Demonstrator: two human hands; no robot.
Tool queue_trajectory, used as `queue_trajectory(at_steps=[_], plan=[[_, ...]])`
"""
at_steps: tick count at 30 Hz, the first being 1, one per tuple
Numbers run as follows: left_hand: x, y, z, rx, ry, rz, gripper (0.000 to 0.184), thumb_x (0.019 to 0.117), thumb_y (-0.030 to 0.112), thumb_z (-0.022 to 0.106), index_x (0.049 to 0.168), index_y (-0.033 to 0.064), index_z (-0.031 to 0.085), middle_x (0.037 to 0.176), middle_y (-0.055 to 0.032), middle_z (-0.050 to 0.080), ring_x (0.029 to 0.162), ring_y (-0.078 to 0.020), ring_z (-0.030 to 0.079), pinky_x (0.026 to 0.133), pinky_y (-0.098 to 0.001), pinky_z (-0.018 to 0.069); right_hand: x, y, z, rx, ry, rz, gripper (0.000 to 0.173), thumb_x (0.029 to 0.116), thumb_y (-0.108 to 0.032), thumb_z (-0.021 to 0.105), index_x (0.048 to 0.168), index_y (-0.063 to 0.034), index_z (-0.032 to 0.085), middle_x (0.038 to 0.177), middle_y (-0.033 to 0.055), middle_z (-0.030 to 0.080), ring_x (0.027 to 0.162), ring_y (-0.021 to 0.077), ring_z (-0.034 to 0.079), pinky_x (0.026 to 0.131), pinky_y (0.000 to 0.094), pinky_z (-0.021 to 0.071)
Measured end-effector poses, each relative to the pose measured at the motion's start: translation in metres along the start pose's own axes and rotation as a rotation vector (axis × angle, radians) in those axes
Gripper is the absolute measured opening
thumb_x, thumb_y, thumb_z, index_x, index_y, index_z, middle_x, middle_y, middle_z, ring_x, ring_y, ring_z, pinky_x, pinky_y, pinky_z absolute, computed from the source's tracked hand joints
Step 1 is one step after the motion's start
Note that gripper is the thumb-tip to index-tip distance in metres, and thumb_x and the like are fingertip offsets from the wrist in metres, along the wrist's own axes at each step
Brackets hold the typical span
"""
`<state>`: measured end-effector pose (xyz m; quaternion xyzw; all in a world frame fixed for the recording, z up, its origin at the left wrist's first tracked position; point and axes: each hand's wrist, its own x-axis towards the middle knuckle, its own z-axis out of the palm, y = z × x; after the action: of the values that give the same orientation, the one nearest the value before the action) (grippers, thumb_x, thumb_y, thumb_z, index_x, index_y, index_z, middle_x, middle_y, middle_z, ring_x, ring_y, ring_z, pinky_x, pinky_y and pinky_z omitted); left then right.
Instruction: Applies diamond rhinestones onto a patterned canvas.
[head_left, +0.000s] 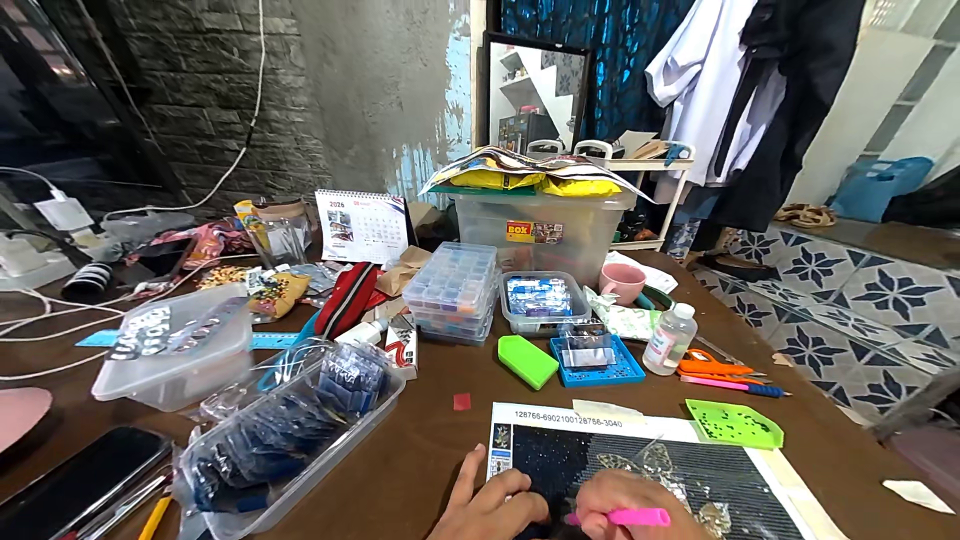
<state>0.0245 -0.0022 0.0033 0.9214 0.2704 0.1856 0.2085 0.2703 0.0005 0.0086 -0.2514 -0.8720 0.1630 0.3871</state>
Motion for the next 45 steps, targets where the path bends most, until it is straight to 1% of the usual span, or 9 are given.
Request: queue_trajectory(at_steps=[6,11,13,15,27,33,36,39,45], plan=[[0.001,0.001,0.0,0.023,0.002,0.016,0.06,0.091,0.055,0.065,0.122,0.0046,0.072,0.133,-0.0189,0.065,0.137,-0.0434,0.05,0.113,-0.0788,0.0092,0.0,0.002,0.001,0.025,0.031,0.024,0.032,0.1098,-0.017,0.045,0.093,0.0032,0.063,0.082,0.0167,0.066,0.08,0.0174,0.066,0.079,0.0224,0.0523],[0.0,0.0,0.002,0.015,0.014,0.021,0.059,0.0913,0.055,0.065,0.125,0.0059,0.072,0.131,-0.0154,0.068,0.135,-0.0415,0.053,0.113,-0.0787,0.0094,-0.004,0.006,0.003,0.116,0.117,0.129,0.033,0.1106,-0.022,0.045,0.098,0.0045,0.061,0.077,0.0139,0.064,0.067,0.0082,0.061,0.064,0.0185,0.0504],[0.0,0.0,0.001,0.014,0.005,0.016,0.06,0.0913,0.055,0.065,0.126,0.0064,0.072,0.132,-0.0147,0.068,0.136,-0.0418,0.052,0.113,-0.0787,0.009,-0.005,0.007,0.004,0.137,0.156,0.167,0.034,0.111,-0.024,0.045,0.099,0.0035,0.06,0.076,0.0113,0.065,0.063,0.0046,0.06,0.061,0.0171,0.0502],[0.0,0.001,0.0,0.015,-0.002,0.009,0.06,0.0912,0.055,0.065,0.126,0.0069,0.071,0.132,-0.0141,0.068,0.136,-0.0417,0.052,0.113,-0.0786,0.0087,-0.006,0.008,0.005,0.139,0.164,0.181,0.033,0.111,-0.024,0.045,0.099,0.0033,0.06,0.075,0.011,0.064,0.062,0.005,0.059,0.06,0.0179,0.0497],[-0.001,0.002,0.0,0.003,0.014,0.018,0.056,0.091,0.052,0.067,0.124,0.0074,0.072,0.13,-0.0129,0.069,0.136,-0.042,0.052,0.111,-0.0807,0.01,-0.005,0.011,0.008,0.116,0.127,0.153,0.033,0.1108,-0.023,0.045,0.099,0.0032,0.06,0.074,0.0117,0.063,0.062,0.0069,0.059,0.06,0.0184,0.0491],[-0.001,0.002,0.001,0.007,0.021,0.029,0.052,0.0923,0.051,0.067,0.123,0.01,0.073,0.13,-0.0117,0.069,0.136,-0.0415,0.051,0.11,-0.0812,0.0107,-0.008,0.007,0.002,0.228,0.218,0.118,0.036,0.1119,-0.032,0.04,0.1,-0.0029,0.057,0.078,0.0055,0.064,0.068,-0.0004,0.061,0.062,0.0142,0.0507],[-0.001,0.001,0.001,0.01,0.018,0.032,0.051,0.0923,0.052,0.066,0.121,0.0102,0.073,0.13,-0.0113,0.069,0.136,-0.0415,0.051,0.11,-0.0813,0.0105,-0.009,0.0,0.0,0.329,0.146,0.089,0.037,0.112,-0.031,0.04,0.099,-0.0018,0.057,0.079,0.0064,0.063,0.069,-0.0005,0.06,0.064,0.0142,0.05],[0.0,0.002,0.001,0.014,0.019,0.025,0.052,0.0916,0.053,0.067,0.117,0.0081,0.074,0.129,-0.0117,0.069,0.137,-0.0412,0.051,0.11,-0.0811,0.0108,-0.007,-0.004,0.003,0.377,0.032,0.062,0.036,0.1125,-0.026,0.04,0.099,0.0024,0.057,0.079,0.0116,0.062,0.071,0.0051,0.061,0.067,0.0174,0.0497],[0.0,0.003,0.0,0.008,0.02,0.019,0.052,0.0915,0.052,0.067,0.112,0.0052,0.075,0.129,-0.0127,0.069,0.137,-0.0417,0.051,0.11,-0.081,0.0109,-0.007,-0.005,0.006,0.369,0.003,0.051,0.035,0.1124,-0.025,0.041,0.1,0.003,0.057,0.08,0.0128,0.063,0.072,0.0064,0.061,0.068,0.0175,0.0497]])
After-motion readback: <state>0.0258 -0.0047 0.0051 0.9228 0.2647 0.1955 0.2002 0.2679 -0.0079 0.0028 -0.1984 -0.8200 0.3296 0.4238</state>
